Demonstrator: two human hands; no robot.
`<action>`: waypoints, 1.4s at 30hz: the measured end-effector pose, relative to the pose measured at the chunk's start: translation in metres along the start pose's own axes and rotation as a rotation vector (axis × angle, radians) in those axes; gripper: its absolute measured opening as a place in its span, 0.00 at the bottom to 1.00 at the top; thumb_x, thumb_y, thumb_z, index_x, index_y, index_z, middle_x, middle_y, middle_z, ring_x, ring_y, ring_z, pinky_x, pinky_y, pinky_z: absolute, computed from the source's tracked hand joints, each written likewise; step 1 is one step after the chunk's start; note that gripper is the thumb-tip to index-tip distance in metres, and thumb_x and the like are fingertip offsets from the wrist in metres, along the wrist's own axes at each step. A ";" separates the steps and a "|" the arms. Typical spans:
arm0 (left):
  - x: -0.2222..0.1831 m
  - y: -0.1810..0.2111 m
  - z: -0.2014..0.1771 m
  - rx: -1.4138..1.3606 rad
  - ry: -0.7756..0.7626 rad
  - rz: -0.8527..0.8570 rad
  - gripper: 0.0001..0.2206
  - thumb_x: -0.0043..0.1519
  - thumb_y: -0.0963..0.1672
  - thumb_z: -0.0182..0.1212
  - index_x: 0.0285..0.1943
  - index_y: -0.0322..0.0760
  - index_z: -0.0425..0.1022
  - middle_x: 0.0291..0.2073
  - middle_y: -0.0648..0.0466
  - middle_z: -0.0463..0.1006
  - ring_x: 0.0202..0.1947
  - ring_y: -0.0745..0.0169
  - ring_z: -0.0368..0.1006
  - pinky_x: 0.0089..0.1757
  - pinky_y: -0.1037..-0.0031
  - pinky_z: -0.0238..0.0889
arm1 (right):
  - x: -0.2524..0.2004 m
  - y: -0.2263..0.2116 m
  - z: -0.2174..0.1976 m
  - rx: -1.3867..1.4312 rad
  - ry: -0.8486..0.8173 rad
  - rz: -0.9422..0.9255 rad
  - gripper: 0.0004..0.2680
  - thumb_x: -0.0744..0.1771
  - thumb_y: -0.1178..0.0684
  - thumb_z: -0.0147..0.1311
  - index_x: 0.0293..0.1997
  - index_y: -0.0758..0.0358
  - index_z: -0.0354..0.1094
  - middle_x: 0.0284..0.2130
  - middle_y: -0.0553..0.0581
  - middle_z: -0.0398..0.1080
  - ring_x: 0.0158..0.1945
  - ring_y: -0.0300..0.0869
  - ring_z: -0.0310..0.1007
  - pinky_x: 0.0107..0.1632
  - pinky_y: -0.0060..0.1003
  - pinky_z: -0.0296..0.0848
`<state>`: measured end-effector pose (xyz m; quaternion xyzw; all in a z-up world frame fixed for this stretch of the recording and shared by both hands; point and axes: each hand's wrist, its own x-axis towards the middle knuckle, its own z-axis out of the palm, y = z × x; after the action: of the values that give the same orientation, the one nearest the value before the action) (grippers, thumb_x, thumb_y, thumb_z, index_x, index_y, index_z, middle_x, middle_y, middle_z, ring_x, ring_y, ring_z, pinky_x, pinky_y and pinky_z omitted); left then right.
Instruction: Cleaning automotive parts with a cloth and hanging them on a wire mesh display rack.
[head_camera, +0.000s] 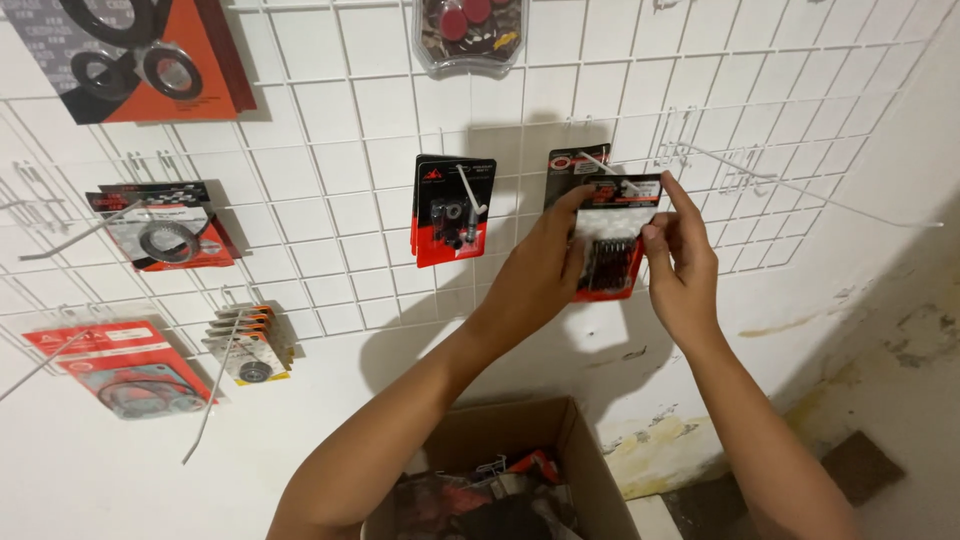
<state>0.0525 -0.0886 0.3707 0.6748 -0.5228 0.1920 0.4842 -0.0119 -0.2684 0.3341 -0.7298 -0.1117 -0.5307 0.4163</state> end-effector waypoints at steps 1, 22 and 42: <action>0.002 -0.003 0.001 0.005 0.002 0.006 0.24 0.67 0.38 0.49 0.74 0.43 0.53 0.50 0.35 0.73 0.47 0.27 0.76 0.44 0.47 0.73 | 0.003 0.000 0.002 -0.031 -0.012 0.003 0.20 0.73 0.66 0.47 0.77 0.65 0.53 0.42 0.58 0.60 0.43 0.43 0.64 0.51 0.42 0.73; 0.027 -0.071 0.023 0.184 0.139 -0.107 0.32 0.63 0.34 0.56 0.77 0.47 0.52 0.46 0.46 0.68 0.47 0.32 0.74 0.44 0.49 0.73 | 0.038 0.063 0.037 -0.258 -0.120 -0.019 0.22 0.73 0.67 0.47 0.79 0.61 0.48 0.44 0.65 0.62 0.46 0.59 0.73 0.47 0.50 0.78; 0.018 -0.085 0.030 0.094 0.190 -0.021 0.39 0.55 0.29 0.53 0.76 0.51 0.52 0.56 0.52 0.76 0.52 0.55 0.77 0.53 0.64 0.71 | 0.031 0.051 0.034 -0.293 -0.140 -0.114 0.24 0.71 0.71 0.47 0.78 0.60 0.47 0.49 0.63 0.64 0.42 0.44 0.68 0.46 0.36 0.74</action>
<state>0.1274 -0.1251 0.3322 0.6808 -0.4578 0.2745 0.5016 0.0550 -0.2849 0.3330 -0.8101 -0.1032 -0.5122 0.2660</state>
